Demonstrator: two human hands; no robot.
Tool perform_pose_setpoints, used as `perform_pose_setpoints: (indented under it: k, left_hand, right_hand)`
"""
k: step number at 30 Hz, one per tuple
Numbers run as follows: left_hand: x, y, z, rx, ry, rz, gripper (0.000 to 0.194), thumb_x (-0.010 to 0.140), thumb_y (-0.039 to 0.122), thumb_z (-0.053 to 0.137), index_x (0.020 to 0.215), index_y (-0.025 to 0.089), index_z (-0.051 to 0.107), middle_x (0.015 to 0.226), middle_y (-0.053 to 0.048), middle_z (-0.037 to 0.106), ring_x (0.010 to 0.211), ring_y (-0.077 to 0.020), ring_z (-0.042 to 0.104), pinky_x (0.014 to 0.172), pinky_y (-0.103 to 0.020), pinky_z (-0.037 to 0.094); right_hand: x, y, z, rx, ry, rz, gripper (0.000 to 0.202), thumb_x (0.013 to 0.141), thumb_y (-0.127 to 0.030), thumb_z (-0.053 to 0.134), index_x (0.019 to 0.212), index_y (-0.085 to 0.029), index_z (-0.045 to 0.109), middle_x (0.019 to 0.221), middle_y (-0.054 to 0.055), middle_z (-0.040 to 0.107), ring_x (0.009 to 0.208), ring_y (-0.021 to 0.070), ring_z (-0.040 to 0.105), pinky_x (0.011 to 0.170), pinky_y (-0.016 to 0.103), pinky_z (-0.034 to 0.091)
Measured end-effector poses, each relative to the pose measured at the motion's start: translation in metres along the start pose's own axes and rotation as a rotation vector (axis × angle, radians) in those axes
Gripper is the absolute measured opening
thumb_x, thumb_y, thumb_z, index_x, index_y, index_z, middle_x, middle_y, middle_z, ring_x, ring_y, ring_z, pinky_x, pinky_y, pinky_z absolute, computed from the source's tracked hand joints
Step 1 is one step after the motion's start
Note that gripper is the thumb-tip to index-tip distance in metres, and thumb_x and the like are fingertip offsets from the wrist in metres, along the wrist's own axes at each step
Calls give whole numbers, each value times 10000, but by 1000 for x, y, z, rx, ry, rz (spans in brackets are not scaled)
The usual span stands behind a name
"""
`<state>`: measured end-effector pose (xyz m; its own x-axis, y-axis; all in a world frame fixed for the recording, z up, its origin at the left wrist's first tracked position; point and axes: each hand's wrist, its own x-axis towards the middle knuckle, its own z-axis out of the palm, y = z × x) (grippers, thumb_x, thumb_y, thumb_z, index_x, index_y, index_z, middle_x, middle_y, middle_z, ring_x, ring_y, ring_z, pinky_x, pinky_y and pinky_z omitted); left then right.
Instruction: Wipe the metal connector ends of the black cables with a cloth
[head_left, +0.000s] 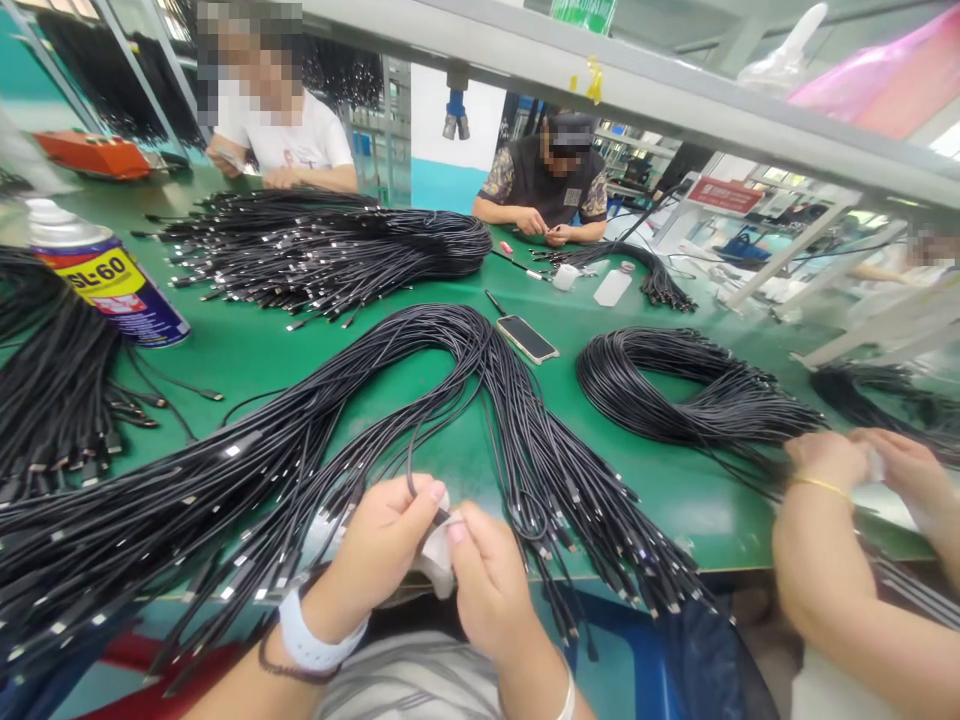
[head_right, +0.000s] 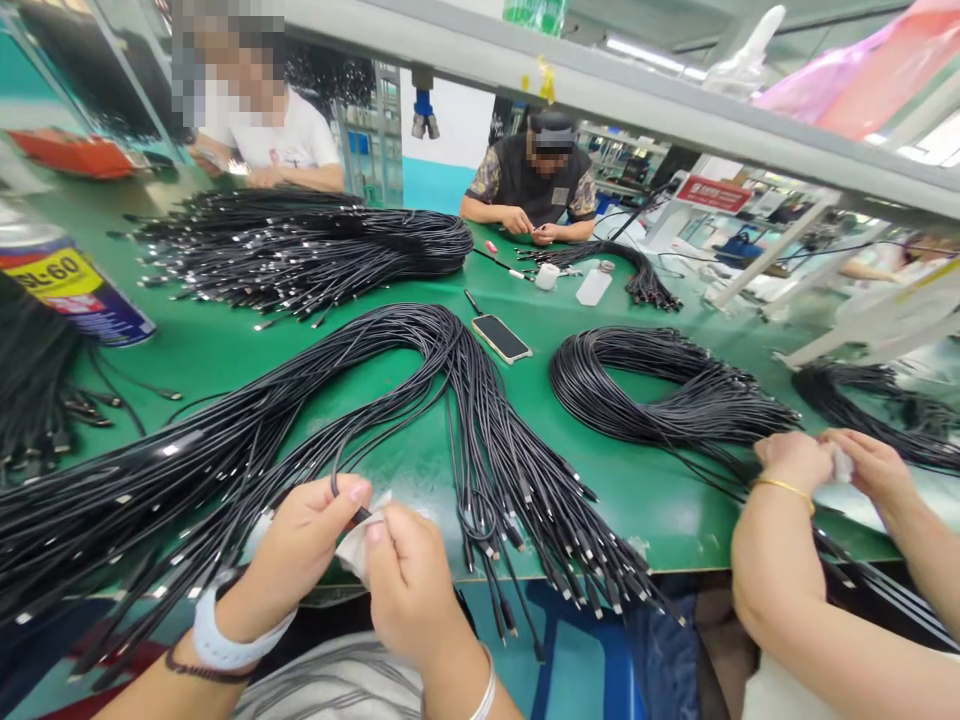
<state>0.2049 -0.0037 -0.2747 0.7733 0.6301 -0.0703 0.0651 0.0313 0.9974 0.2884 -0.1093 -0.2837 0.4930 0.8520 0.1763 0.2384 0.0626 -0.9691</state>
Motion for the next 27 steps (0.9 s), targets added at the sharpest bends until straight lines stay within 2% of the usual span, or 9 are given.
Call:
perform_pose_setpoints:
  k: [3, 6, 9, 12, 17, 20, 23, 27]
  left_hand:
    - [1, 1, 2, 101, -14, 72, 404, 893, 420, 437, 573, 194, 337, 542, 58, 304, 513, -91, 289, 486, -218, 264]
    - [0, 0, 6, 116, 18, 82, 399, 900, 408, 432, 578, 190, 345, 556, 55, 311, 526, -91, 297, 494, -215, 272]
    - [-2, -2, 11, -19, 89, 8, 397, 888, 439, 460, 593, 190, 366, 554, 60, 304, 520, -90, 292, 484, -211, 277]
    - [-3, -1, 16, -182, 117, -38, 412, 870, 468, 490, 590, 188, 375, 534, 66, 293, 500, -85, 278, 462, -204, 262]
    - [-1, 4, 17, -366, 104, -123, 408, 828, 462, 567, 589, 184, 386, 523, 78, 264, 482, -72, 240, 456, -194, 250]
    - [-1, 7, 12, -376, 71, -196, 456, 818, 473, 582, 545, 183, 362, 495, 82, 240, 465, -66, 208, 442, -202, 203]
    - [-1, 7, 7, -261, 10, -230, 481, 829, 496, 568, 512, 164, 425, 473, 55, 344, 461, -69, 277, 449, -212, 221]
    - [-1, 5, 0, -138, -14, -194, 394, 848, 472, 562, 617, 153, 558, 578, 19, 517, 538, -84, 414, 516, -205, 314]
  right_hand:
    - [4, 4, 8, 98, 154, 92, 335, 952, -320, 358, 635, -212, 352, 575, -50, 342, 539, 121, 324, 512, 248, 263]
    - [8, 11, 16, 329, 238, 180, 329, 931, -336, 401, 631, -204, 394, 598, -43, 359, 564, 121, 316, 517, 238, 286]
    - [8, 20, 19, 635, 303, 206, 314, 889, -324, 491, 613, -204, 398, 580, -53, 345, 542, 113, 283, 494, 226, 279]
    - [5, 28, 16, 815, 277, 189, 299, 872, -301, 544, 614, -197, 436, 569, -55, 367, 527, 108, 285, 482, 220, 275]
    - [1, 36, 7, 799, 243, 166, 289, 900, -318, 554, 649, -178, 520, 590, -43, 422, 544, 107, 321, 494, 220, 278]
    - [0, 36, 3, 738, 258, 150, 300, 916, -339, 536, 664, -176, 532, 604, -35, 440, 557, 111, 337, 504, 223, 286]
    - [-1, 35, -2, 694, 268, 137, 302, 926, -357, 522, 682, -179, 534, 609, -34, 442, 555, 111, 343, 503, 226, 290]
    - [-2, 35, -7, 640, 269, 137, 311, 931, -376, 516, 686, -184, 527, 597, -37, 431, 543, 110, 351, 498, 229, 292]
